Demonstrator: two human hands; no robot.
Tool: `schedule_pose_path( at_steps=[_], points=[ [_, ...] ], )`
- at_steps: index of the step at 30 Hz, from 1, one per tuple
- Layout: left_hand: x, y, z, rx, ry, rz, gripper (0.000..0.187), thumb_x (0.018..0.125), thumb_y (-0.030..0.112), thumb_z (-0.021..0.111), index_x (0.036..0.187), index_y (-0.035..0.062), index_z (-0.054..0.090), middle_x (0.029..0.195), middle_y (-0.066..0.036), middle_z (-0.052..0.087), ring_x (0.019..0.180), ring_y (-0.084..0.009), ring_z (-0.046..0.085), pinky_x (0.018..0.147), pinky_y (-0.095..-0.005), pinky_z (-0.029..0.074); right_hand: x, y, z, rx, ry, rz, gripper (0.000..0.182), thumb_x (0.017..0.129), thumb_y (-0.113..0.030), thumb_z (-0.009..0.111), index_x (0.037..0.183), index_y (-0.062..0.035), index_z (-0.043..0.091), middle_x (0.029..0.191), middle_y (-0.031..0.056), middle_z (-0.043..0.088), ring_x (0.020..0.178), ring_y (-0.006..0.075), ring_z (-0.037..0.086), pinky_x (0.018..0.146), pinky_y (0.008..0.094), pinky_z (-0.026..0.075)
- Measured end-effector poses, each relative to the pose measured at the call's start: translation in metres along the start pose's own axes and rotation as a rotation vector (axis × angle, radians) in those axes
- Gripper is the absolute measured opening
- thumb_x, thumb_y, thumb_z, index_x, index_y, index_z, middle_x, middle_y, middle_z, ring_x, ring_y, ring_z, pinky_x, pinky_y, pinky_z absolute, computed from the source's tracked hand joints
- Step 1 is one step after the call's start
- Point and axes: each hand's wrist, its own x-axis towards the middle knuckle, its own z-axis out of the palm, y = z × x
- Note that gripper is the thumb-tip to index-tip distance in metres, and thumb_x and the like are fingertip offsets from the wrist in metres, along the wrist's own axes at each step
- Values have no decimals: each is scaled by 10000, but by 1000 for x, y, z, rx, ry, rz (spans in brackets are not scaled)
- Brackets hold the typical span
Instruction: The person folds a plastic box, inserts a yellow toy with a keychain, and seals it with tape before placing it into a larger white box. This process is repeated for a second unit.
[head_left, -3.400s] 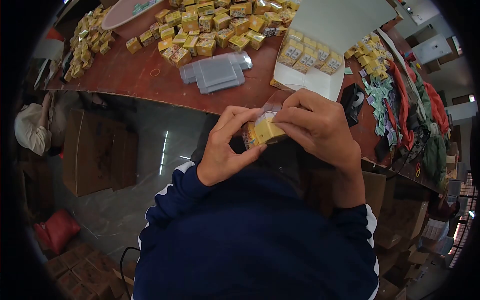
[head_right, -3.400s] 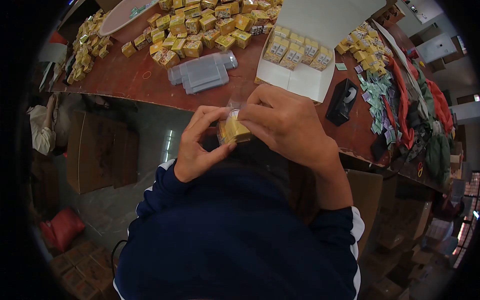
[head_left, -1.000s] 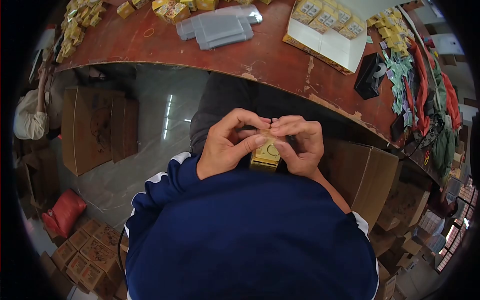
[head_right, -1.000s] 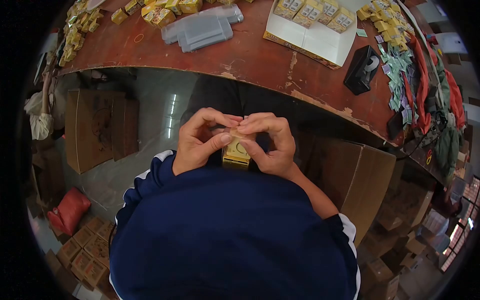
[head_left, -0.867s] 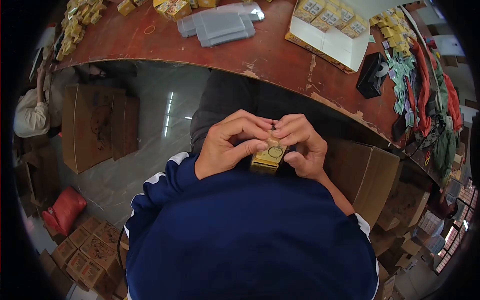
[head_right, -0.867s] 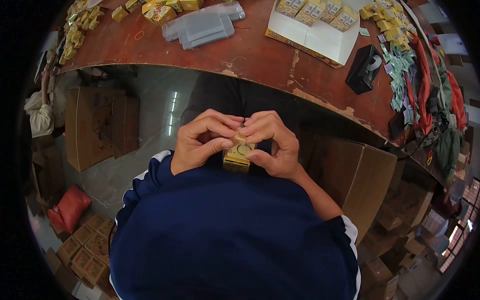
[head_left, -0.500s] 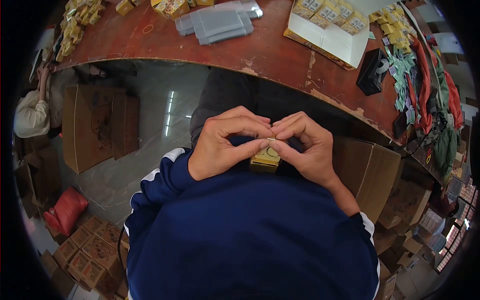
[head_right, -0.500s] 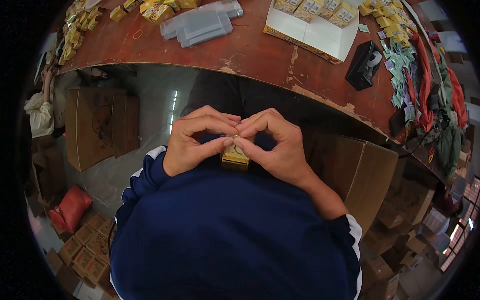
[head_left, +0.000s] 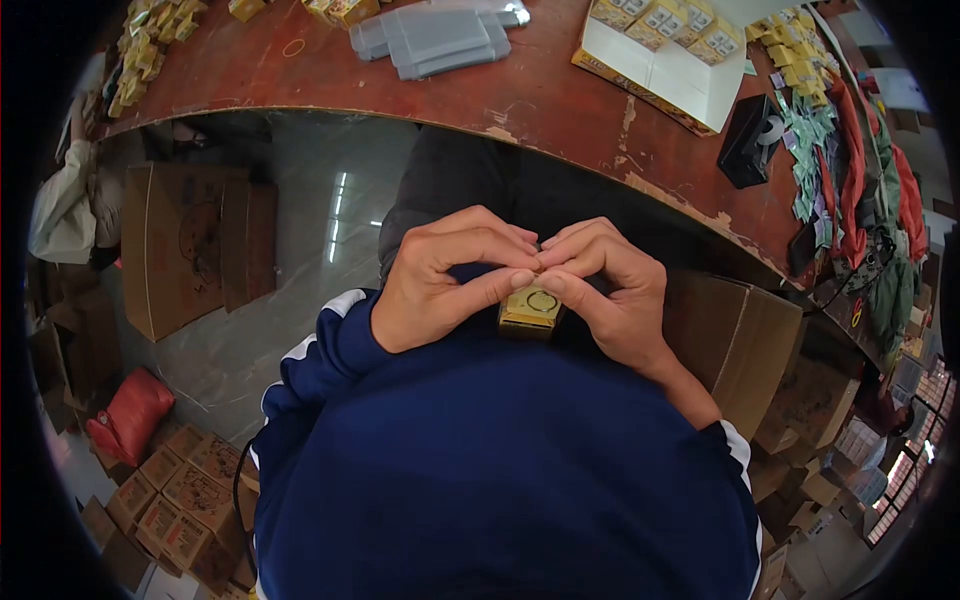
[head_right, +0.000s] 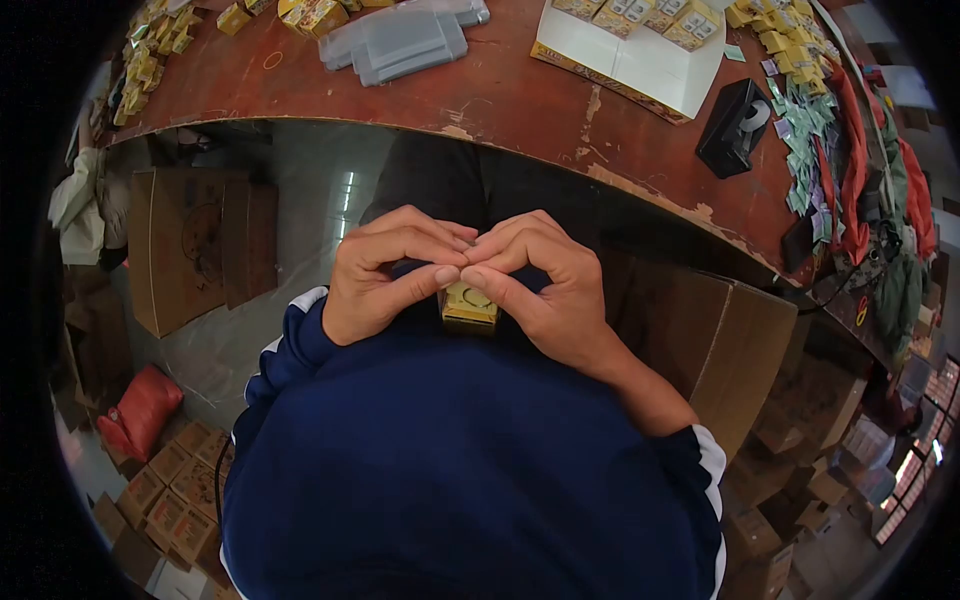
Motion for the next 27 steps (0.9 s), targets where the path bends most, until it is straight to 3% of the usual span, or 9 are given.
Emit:
schedule_pose_path(
  at_steps=[4, 8, 9, 13, 16, 19, 21, 24, 27],
  points=[
    [-8, -11, 1, -45, -40, 100, 159, 864, 18, 723, 1021, 1, 729, 1191, -147, 626, 1094, -275, 654, 945, -381, 542, -5, 11, -4, 16, -40, -163, 99, 829, -35, 759, 893, -34, 683, 1045, 100, 701, 1041, 231, 631, 907, 346, 498],
    [-18, -15, 8, -224, -25, -63, 277, 873, 5, 712, 1148, 19, 681, 1383, -155, 486, 1143, -251, 627, 974, -373, 535, -18, 32, -6, 146, -43, -134, 117, 858, -3, 727, 956, -13, 664, 1231, 188, 623, 1246, 309, 534, 1014, 412, 454],
    [-19, -15, 9, -344, -49, -187, 299, 886, 2, 698, 1182, 25, 661, 1424, -154, 444, 1146, -238, 622, 976, -365, 534, -19, 33, -7, 142, -39, -137, 117, 858, -3, 727, 956, -13, 664, 1231, 188, 623, 1246, 309, 534, 1014, 412, 454],
    [-17, -14, 14, -433, -39, -243, 259, 914, -24, 652, 1170, 13, 630, 1396, -144, 472, 1147, -188, 600, 947, -318, 525, -18, 34, -10, 119, -67, -144, 124, 862, 40, 698, 977, 1, 670, 1278, 186, 603, 1255, 304, 533, 1042, 420, 435],
    [-6, -15, 16, -448, 12, -188, 229, 906, -64, 630, 1123, 7, 623, 1378, -169, 485, 1118, -181, 606, 914, -303, 522, -17, 9, -16, 336, -43, 125, 237, 889, 3, 684, 1124, -4, 649, 1294, 171, 595, 1258, 253, 532, 1025, 380, 462],
    [12, -8, 14, -419, -7, -109, 211, 897, -77, 634, 1088, 11, 625, 1388, -200, 478, 1114, -192, 609, 910, -309, 530, -1, -9, -67, 100, 475, -87, 297, 944, -109, 650, 1205, 27, 612, 1263, 144, 611, 1170, 213, 590, 936, 349, 536],
    [16, -8, 14, -350, 5, -82, 205, 891, -67, 654, 1079, 9, 626, 1388, -205, 480, 1113, -201, 614, 915, -307, 531, 6, -2, -135, -52, 989, -112, 262, 975, -164, 619, 1148, 28, 660, 1141, 87, 675, 934, 114, 632, 777, 281, 548],
    [18, -12, 17, -346, -30, -126, 200, 883, -53, 675, 1067, 16, 637, 1383, -190, 489, 1116, -196, 610, 926, -316, 528, 11, 26, -207, -214, 1127, 2, 269, 949, -220, 664, 1081, 11, 703, 1075, 57, 694, 870, 85, 614, 677, 248, 517],
    [18, -15, 21, -329, -41, -142, 198, 879, -45, 683, 1061, 21, 642, 1381, -179, 493, 1124, -195, 605, 936, -321, 524, 18, 55, -231, -346, 1034, 253, 302, 915, -276, 703, 1045, -5, 724, 1002, 37, 701, 830, 81, 614, 611, 233, 488]
  ],
)
